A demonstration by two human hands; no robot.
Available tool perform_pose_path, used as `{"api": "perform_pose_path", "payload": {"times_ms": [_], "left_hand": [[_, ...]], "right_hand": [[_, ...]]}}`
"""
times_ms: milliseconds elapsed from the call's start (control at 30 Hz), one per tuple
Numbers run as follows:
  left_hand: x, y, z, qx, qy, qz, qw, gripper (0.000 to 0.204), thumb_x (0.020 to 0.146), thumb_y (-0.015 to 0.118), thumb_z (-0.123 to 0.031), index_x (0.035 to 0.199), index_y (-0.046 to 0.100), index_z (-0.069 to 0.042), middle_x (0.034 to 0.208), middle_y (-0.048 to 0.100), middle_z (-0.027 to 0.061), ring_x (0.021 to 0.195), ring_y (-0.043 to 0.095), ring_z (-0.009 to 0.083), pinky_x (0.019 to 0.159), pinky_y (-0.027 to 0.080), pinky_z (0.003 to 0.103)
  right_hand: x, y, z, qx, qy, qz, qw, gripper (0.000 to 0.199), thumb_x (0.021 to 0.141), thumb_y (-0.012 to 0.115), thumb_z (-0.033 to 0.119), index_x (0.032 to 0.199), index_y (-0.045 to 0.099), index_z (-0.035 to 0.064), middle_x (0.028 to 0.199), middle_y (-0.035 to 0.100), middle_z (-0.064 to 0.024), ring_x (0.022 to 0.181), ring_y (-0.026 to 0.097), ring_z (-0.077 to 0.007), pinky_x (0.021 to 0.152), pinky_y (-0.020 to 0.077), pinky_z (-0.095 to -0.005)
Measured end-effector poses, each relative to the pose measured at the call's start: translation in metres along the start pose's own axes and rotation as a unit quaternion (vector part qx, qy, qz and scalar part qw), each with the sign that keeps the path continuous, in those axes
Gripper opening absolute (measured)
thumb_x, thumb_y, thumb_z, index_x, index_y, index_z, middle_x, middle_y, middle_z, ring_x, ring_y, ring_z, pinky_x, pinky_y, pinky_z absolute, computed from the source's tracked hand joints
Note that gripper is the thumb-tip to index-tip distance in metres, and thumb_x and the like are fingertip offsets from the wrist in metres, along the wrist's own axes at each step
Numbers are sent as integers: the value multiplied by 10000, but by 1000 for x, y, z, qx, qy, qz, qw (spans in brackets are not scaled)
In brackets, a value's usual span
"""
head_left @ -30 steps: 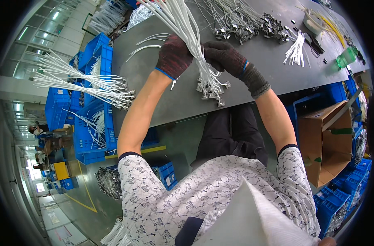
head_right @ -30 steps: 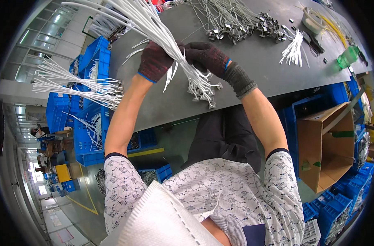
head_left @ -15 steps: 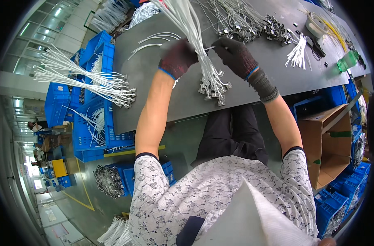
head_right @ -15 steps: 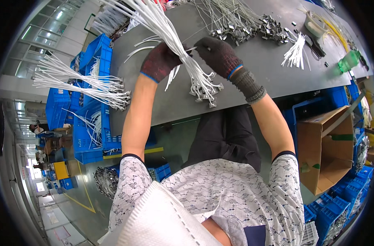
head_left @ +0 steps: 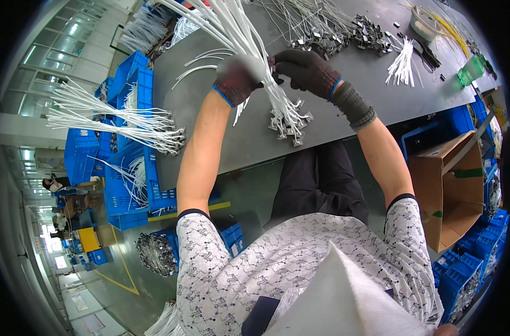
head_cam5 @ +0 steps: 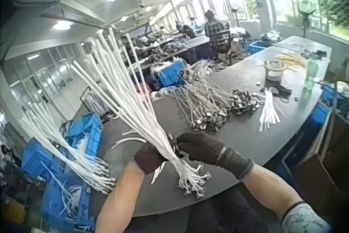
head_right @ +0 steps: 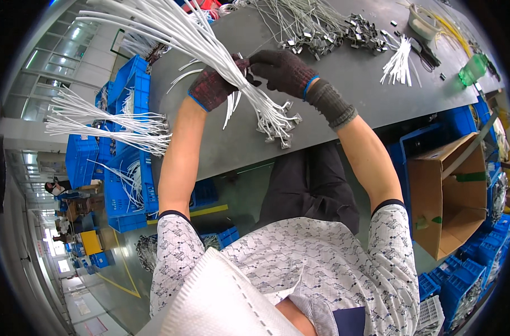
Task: The person is manually bundling multiple white wires by threading them through metal clips on a workbench.
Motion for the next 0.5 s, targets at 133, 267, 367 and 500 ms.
{"api": "perform_pose_path", "payload": {"times_ms": [133, 267, 367, 500], "left_hand": [[8, -8, -1, 18, 36, -17, 999, 186, 934, 673, -153, 1072, 675, -29, 961, 706, 115, 859, 705, 249, 775, 619, 408], [5, -21, 3, 34, -43, -76, 996, 224, 921, 689, -200, 1064, 681, -28, 974, 710, 105, 858, 696, 240, 766, 608, 381], [5, 7, -28, 445, 166, 81, 876, 258, 896, 702, -218, 1058, 681, -17, 987, 714, 92, 865, 686, 231, 765, 581, 348], [4, 2, -23, 240, -19, 6, 971, 242, 889, 709, -207, 1037, 683, -17, 1005, 716, 99, 871, 686, 231, 764, 574, 353]], "right_hand": [[3, -6, -10, -33, -6, -45, 998, 263, 961, 587, 233, 1091, 660, 17, 873, 689, -149, 685, 680, -207, 662, 549, -348], [-7, -10, 14, -98, -117, -113, 982, 234, 963, 584, 219, 1041, 647, 7, 818, 652, -125, 676, 645, -186, 627, 528, -348], [-15, -7, 39, -125, -222, -162, 953, 228, 976, 587, 221, 1043, 648, 11, 772, 624, -77, 634, 596, -127, 574, 501, -313], [-18, 1, 36, -34, -202, -58, 977, 240, 983, 598, 229, 1079, 669, 20, 802, 632, -42, 593, 550, -80, 527, 454, -257]]}}
Point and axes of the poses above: each hand's wrist, its own x-axis towards the middle knuckle, its own y-axis out of the palm, z = x × y, the point moved 10 cm from there along x, towards the middle knuckle
